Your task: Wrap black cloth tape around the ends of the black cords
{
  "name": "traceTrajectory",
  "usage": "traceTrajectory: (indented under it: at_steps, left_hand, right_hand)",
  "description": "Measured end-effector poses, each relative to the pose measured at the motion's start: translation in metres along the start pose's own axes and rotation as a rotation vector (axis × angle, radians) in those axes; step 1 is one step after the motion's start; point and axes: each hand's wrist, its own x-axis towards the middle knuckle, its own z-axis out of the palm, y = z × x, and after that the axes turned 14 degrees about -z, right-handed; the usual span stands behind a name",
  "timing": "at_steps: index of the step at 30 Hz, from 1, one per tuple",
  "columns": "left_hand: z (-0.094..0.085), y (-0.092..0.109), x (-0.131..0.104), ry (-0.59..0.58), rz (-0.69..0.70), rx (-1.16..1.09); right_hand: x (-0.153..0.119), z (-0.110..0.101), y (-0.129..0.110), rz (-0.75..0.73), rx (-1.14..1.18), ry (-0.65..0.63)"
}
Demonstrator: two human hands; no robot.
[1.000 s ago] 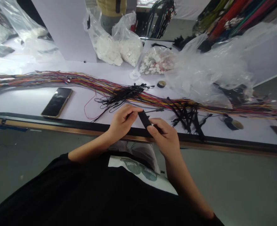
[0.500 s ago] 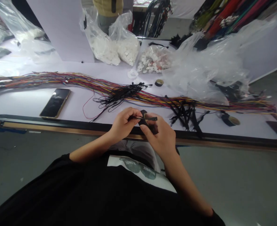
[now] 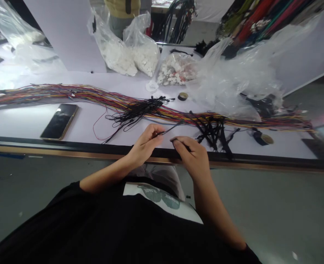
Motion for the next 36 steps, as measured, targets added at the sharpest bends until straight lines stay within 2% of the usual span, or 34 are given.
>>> traceTrajectory:
  at_steps: [6, 15, 18, 23, 27, 31, 33, 36]
  left_hand:
    - [0.0, 0.001, -0.002, 0.017, 0.045, 0.065]
    - [0.002, -0.006, -0.005, 0.019, 0.087, 0.017]
    - [0.003, -0.007, -0.004, 0.053, 0.054, -0.009]
    - [0.006, -0.006, -0.002, 0.058, -0.007, -0.183]
    - [0.009, -0.002, -0.002, -0.029, -0.163, -0.372]
    - [0.01, 0.001, -0.001, -0.127, -0.24, -0.539]
    - [0.008, 0.001, 0.002, -0.194, -0.304, -0.611]
    - [0.003, -0.004, 0.009, -0.415, -0.526, -0.647]
  right_hand:
    - [0.0, 0.005, -0.014, -0.029, 0.099, 0.042]
    - [0.004, 0.013, -0.014, -0.055, 0.09, 0.075]
    - [0.002, 0.013, -0.013, -0.084, 0.002, 0.046]
    - [-0.002, 0.011, -0.012, -0.198, -0.319, -0.026]
    - [-0.002, 0.007, -0.012, -0.382, -0.51, -0.031]
    - [0.0, 0.011, -0.004, -0.547, -0.602, 0.137]
    - [0.002, 0.016, 0.002, -0.614, -0.568, 0.235]
    - [0.003, 0.022, 0.011, -0.659, -0.391, 0.324]
